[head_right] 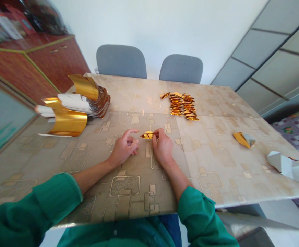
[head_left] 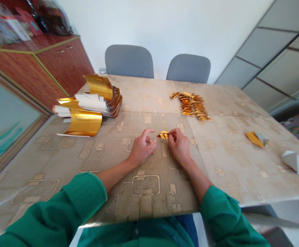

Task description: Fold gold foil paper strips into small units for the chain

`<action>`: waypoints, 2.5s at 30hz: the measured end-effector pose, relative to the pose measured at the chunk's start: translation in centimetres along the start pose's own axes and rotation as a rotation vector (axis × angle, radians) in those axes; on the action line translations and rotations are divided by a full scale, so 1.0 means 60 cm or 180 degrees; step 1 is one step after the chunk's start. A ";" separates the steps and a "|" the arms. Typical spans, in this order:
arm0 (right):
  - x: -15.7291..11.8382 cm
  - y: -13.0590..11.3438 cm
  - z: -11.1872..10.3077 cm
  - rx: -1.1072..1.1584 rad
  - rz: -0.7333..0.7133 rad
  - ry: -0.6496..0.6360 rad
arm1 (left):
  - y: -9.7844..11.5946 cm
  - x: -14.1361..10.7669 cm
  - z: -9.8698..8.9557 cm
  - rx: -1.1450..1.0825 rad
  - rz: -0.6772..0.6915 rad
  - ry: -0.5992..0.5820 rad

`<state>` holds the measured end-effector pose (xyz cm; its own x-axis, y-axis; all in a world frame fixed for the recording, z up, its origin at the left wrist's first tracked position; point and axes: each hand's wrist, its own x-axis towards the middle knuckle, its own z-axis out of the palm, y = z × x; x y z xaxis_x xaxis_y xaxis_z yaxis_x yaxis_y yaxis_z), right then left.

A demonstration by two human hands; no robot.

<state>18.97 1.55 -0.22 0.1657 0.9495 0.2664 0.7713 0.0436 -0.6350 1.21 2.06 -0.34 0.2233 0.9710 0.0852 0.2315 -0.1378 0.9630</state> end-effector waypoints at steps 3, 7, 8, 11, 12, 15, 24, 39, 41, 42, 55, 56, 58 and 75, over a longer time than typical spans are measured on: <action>0.027 0.031 -0.013 -0.0047 -0.0209 0.0251 | -0.003 0.001 -0.002 -0.0072 -0.0037 -0.0060; 0.071 0.086 -0.040 -0.0102 0.0246 0.0637 | -0.014 0.005 -0.003 -0.0008 0.0024 -0.0165; 0.081 0.099 -0.047 -0.0122 0.0426 0.0692 | -0.017 0.006 -0.003 -0.0002 0.0039 -0.0193; 0.107 0.131 -0.063 -0.0410 0.0762 0.0875 | -0.023 0.007 -0.003 -0.0012 0.0058 -0.0229; 0.115 0.139 -0.066 -0.0535 0.0795 0.0895 | -0.024 0.008 -0.003 -0.0008 0.0058 -0.0230; 0.140 0.153 -0.069 -0.0949 0.0791 0.0947 | -0.024 0.009 -0.003 0.0046 0.0044 -0.0225; 0.190 0.168 -0.062 -0.1639 0.0944 0.0660 | -0.018 0.011 -0.003 0.0176 -0.0047 -0.0221; 0.207 0.165 -0.061 -0.1868 0.0953 0.0425 | -0.021 0.010 -0.004 0.0277 0.0004 -0.0255; 0.202 0.163 -0.061 -0.1878 0.0926 0.0385 | -0.022 0.011 -0.004 0.0268 0.0027 -0.0263; 0.199 0.162 -0.061 -0.1876 0.0919 0.0359 | -0.022 0.011 -0.004 0.0265 0.0037 -0.0265; 0.202 0.157 -0.058 -0.2017 0.0903 0.0330 | -0.021 0.012 -0.004 0.0335 0.0047 -0.0279; 0.203 0.156 -0.058 -0.2030 0.0912 0.0326 | -0.021 0.012 -0.004 0.0329 0.0045 -0.0276; 0.203 0.154 -0.057 -0.2037 0.0919 0.0298 | -0.022 0.012 -0.004 0.0317 0.0034 -0.0275; 0.172 0.135 -0.060 -0.2019 0.0751 0.0219 | -0.022 0.014 -0.005 0.0267 0.0057 -0.0278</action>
<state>29.15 10.59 0.00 0.3961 0.8885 0.2318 0.9174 -0.3728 -0.1390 0.79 3.09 -1.48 0.3088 0.9481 0.0763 0.3043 -0.1745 0.9365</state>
